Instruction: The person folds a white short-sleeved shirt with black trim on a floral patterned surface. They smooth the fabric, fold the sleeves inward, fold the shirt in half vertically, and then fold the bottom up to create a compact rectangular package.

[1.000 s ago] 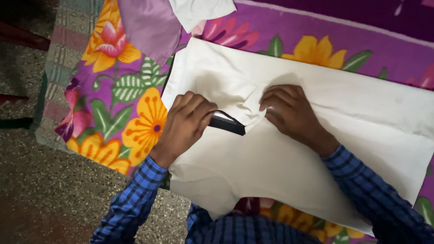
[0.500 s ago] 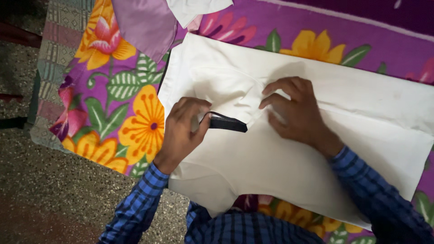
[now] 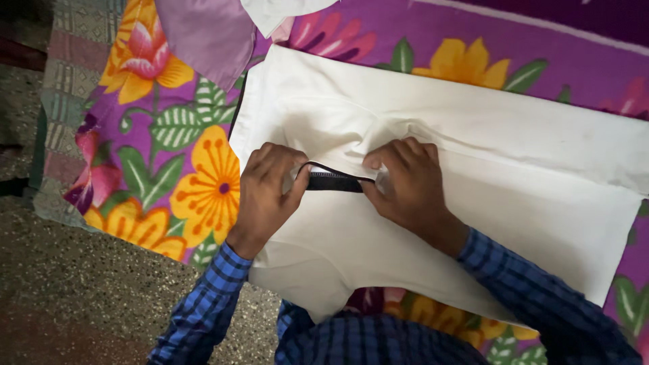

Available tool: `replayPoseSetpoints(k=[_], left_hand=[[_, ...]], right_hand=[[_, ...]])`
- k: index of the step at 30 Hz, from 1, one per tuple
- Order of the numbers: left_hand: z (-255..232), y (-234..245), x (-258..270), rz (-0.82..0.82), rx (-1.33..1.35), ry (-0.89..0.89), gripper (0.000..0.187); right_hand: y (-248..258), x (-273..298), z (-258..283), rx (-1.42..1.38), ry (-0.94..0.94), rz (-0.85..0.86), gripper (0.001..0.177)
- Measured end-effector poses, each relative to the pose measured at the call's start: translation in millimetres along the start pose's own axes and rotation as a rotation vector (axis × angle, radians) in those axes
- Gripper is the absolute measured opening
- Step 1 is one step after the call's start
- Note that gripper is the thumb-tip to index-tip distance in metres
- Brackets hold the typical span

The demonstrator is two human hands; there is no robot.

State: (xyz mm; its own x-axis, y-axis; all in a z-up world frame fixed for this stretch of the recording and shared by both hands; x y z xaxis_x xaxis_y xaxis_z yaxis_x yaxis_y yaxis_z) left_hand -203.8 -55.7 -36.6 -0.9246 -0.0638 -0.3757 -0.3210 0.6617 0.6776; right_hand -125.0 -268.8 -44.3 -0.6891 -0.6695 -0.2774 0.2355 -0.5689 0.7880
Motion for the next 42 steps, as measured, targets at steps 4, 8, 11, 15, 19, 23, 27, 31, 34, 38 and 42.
replayPoseSetpoints(k=[4,8,11,15,19,23,27,31,34,38,42], left_hand=[[-2,0,1,0.014,-0.014,-0.015,0.013],[-2,0,4,0.028,-0.03,-0.024,0.014],[-1,0,7,0.029,-0.042,-0.023,0.014],[-1,0,9,0.045,-0.03,0.0,0.015],[-7,3,8,0.03,-0.056,-0.019,0.016],[-12,6,9,0.063,-0.051,-0.083,0.017],[-12,2,10,0.238,-0.142,-0.273,0.022],[-9,-6,11,0.346,-0.051,-0.304,0.03],[-17,-13,5,0.313,-0.115,-0.344,0.033],[-36,-30,-12,0.275,-0.133,-0.378,0.045],[-64,-53,-21,0.347,-0.086,-0.391,0.067]], right_hand=[[10,4,-7,0.027,0.005,0.107,0.034],[16,11,-14,0.01,0.058,0.122,0.026],[15,14,-20,0.037,0.072,0.131,0.023],[16,9,-24,0.06,0.138,0.113,0.017],[17,9,-23,0.102,0.172,0.077,0.015],[27,14,-28,0.124,0.19,-0.027,0.019],[33,19,-35,0.129,0.187,-0.031,0.02],[33,25,-42,0.177,0.136,-0.011,0.019],[31,24,-49,0.223,0.041,-0.077,0.021],[34,14,-58,0.232,-0.015,-0.142,0.033],[29,1,-65,0.151,-0.035,-0.122,0.033]])
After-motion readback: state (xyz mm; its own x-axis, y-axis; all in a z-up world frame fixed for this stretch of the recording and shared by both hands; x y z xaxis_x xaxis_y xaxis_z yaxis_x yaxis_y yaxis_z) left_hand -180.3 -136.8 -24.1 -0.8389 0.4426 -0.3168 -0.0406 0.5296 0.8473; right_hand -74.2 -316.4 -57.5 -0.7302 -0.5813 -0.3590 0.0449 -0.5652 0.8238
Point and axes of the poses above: each hand's wrist, its own x-axis away from the middle knuckle, its own y-axis out of the back of the hand, z = x × y, the point moved 4 cm from there along -x, towards the middle knuckle
